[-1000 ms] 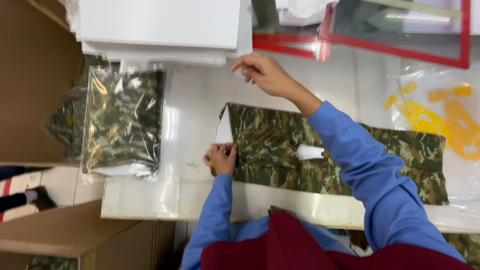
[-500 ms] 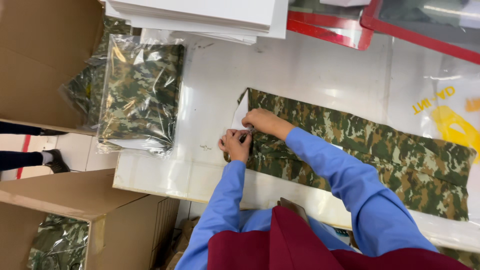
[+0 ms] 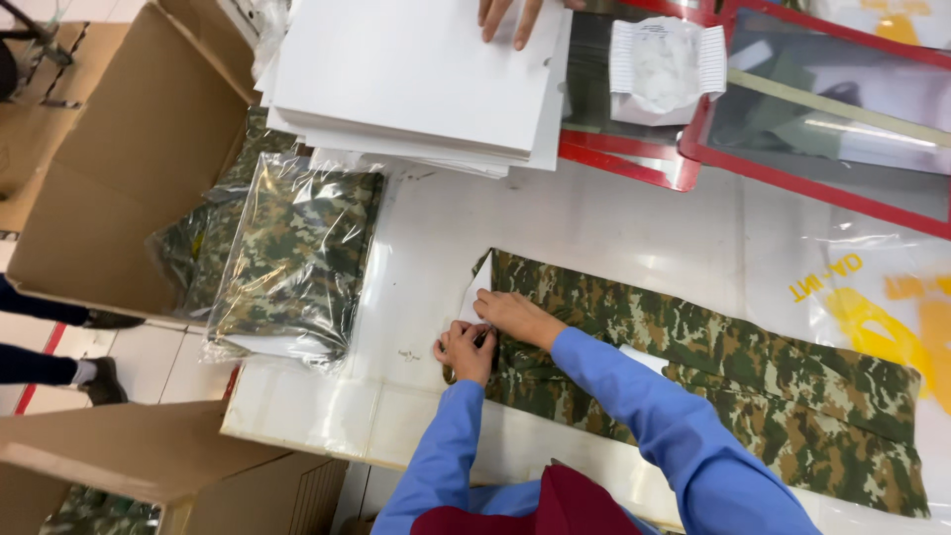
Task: The person folds camouflage-patterned garments around white cardstock inserts and places them into clear plastic bags.
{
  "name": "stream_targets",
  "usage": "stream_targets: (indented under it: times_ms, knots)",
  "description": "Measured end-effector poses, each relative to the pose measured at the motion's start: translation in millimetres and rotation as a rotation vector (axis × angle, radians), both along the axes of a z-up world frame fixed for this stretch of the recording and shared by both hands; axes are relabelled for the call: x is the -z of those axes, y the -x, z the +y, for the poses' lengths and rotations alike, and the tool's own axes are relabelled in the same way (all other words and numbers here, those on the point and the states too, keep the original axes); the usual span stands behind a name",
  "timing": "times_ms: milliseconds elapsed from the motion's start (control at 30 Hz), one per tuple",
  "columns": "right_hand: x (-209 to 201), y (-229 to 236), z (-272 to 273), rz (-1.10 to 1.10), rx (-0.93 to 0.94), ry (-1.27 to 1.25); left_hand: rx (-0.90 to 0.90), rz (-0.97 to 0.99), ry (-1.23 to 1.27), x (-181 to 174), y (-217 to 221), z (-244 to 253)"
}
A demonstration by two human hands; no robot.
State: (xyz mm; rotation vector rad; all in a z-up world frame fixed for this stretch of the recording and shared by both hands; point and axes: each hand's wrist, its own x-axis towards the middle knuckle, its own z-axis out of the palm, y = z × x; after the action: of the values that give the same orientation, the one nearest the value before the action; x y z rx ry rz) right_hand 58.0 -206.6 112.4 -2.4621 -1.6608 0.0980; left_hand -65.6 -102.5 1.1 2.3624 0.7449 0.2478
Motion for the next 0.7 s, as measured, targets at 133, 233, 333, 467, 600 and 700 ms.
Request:
stream_targets:
  times_ms: [133, 233, 333, 467, 600, 700]
  knots:
    - [3.8, -3.5, 0.1, -0.035, -0.06, -0.042, -0.027, 0.005, -0.029, 11.8, 1.6, 3.1]
    - [34.1, -13.2, 3.9, -0.03, -0.102, -0.055, -0.028, 0.025, -0.049, 23.2, 1.4, 6.4]
    - [22.8, -17.0, -0.9, -0.03, -0.163, -0.072, -0.043, 0.024, -0.07, 31.8, 1.0, 6.4]
    - [45.0, -21.0, 14.1, -0.131, -0.179, -0.109, -0.088, 0.018, -0.131, 38.2, -7.8, 8.7]
    - [38.4, -5.5, -13.5, -0.198, -0.215, -0.159, -0.108, 0.069, -0.12, 26.5, -5.5, 7.5]
    - [20.4, 2.7, -50.0, -0.17, -0.12, -0.258, -0.119, 0.078, -0.121, 17.7, -13.6, 9.6]
